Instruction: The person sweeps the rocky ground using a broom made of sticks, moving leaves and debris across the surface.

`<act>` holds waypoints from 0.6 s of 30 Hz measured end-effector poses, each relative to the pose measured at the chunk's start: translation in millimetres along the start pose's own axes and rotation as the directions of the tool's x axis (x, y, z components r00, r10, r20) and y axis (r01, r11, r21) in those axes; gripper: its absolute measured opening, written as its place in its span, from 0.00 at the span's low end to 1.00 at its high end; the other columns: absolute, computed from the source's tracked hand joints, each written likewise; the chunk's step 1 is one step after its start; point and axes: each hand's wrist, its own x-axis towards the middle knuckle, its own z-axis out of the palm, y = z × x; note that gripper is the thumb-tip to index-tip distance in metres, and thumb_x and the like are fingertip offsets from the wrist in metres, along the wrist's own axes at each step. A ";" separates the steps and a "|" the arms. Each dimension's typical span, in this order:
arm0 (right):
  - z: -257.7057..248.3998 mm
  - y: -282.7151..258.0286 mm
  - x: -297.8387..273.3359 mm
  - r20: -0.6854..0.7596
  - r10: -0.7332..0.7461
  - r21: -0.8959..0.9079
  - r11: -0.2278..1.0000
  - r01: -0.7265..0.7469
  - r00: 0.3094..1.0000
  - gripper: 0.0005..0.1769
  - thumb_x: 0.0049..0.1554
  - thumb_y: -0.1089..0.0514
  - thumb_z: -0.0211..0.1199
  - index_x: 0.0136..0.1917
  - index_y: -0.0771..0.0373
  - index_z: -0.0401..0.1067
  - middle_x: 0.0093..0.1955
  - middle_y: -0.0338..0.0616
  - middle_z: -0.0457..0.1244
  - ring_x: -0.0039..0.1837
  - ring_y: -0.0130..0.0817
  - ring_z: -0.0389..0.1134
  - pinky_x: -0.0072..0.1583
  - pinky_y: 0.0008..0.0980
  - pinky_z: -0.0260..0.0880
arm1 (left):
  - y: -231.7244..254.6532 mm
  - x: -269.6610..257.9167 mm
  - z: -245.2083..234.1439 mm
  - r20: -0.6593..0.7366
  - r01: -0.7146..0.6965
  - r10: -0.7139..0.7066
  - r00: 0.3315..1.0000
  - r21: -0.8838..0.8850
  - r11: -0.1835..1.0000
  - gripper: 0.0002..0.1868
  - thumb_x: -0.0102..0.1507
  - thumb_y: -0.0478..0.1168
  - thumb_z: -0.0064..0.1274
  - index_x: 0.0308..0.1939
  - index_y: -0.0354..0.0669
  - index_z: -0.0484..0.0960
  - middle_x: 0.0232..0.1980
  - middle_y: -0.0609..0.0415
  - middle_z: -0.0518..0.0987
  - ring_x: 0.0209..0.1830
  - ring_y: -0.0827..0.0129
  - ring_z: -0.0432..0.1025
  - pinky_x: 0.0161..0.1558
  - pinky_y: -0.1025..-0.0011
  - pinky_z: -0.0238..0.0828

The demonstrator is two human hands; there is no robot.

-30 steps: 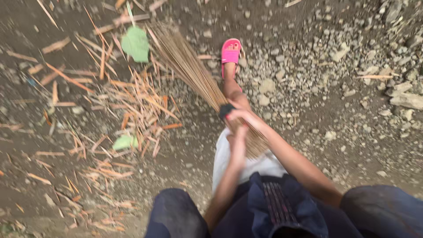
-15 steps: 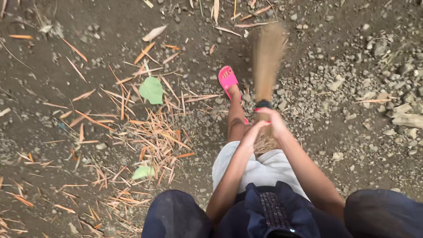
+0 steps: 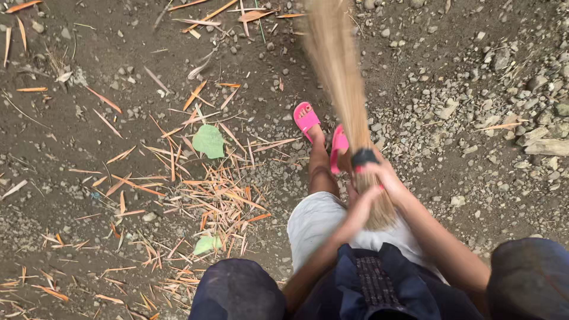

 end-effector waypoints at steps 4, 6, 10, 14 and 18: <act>35.4 -7.0 101.6 -0.041 -0.078 0.129 0.988 0.082 0.996 0.16 0.52 0.59 0.65 0.54 0.63 0.70 0.43 0.43 0.66 0.41 0.32 0.70 0.44 0.31 0.73 | 106.4 74.8 -35.1 0.209 0.139 -0.127 0.970 -0.040 0.990 0.33 0.57 0.44 0.61 0.61 0.35 0.67 0.50 0.45 0.77 0.45 0.60 0.76 0.45 0.64 0.76; 71.0 0.6 140.9 0.065 -0.006 0.088 0.996 0.000 0.998 0.17 0.50 0.58 0.67 0.52 0.63 0.70 0.43 0.43 0.66 0.41 0.32 0.69 0.44 0.32 0.71 | 141.1 85.5 -63.1 0.188 0.127 -0.108 0.976 -0.091 0.988 0.28 0.58 0.46 0.60 0.58 0.34 0.74 0.47 0.43 0.78 0.41 0.57 0.76 0.43 0.61 0.76; 120.7 5.7 136.4 0.214 0.052 -0.210 0.978 -0.006 0.975 0.21 0.49 0.55 0.68 0.55 0.63 0.74 0.46 0.42 0.68 0.46 0.31 0.69 0.48 0.29 0.70 | 131.8 63.6 -96.5 0.001 -0.025 0.025 1.000 -0.151 0.988 0.31 0.58 0.49 0.60 0.61 0.34 0.75 0.52 0.44 0.78 0.47 0.59 0.74 0.49 0.62 0.74; 67.1 -39.7 81.3 0.310 0.067 -0.473 0.876 0.093 0.948 0.25 0.48 0.52 0.65 0.60 0.59 0.75 0.48 0.40 0.70 0.49 0.30 0.70 0.53 0.28 0.69 | 48.9 38.2 -36.0 -0.205 -0.285 0.322 0.924 0.190 0.939 0.38 0.60 0.50 0.63 0.68 0.36 0.68 0.62 0.48 0.73 0.59 0.65 0.69 0.57 0.66 0.68; 36.2 -71.3 65.5 0.351 -0.326 -0.389 0.802 0.453 0.878 0.29 0.46 0.56 0.69 0.60 0.69 0.72 0.55 0.42 0.67 0.58 0.33 0.68 0.61 0.28 0.67 | 70.4 45.9 17.7 -0.035 -0.219 0.229 0.973 0.178 0.959 0.38 0.57 0.52 0.63 0.66 0.38 0.71 0.59 0.50 0.76 0.55 0.67 0.73 0.53 0.70 0.72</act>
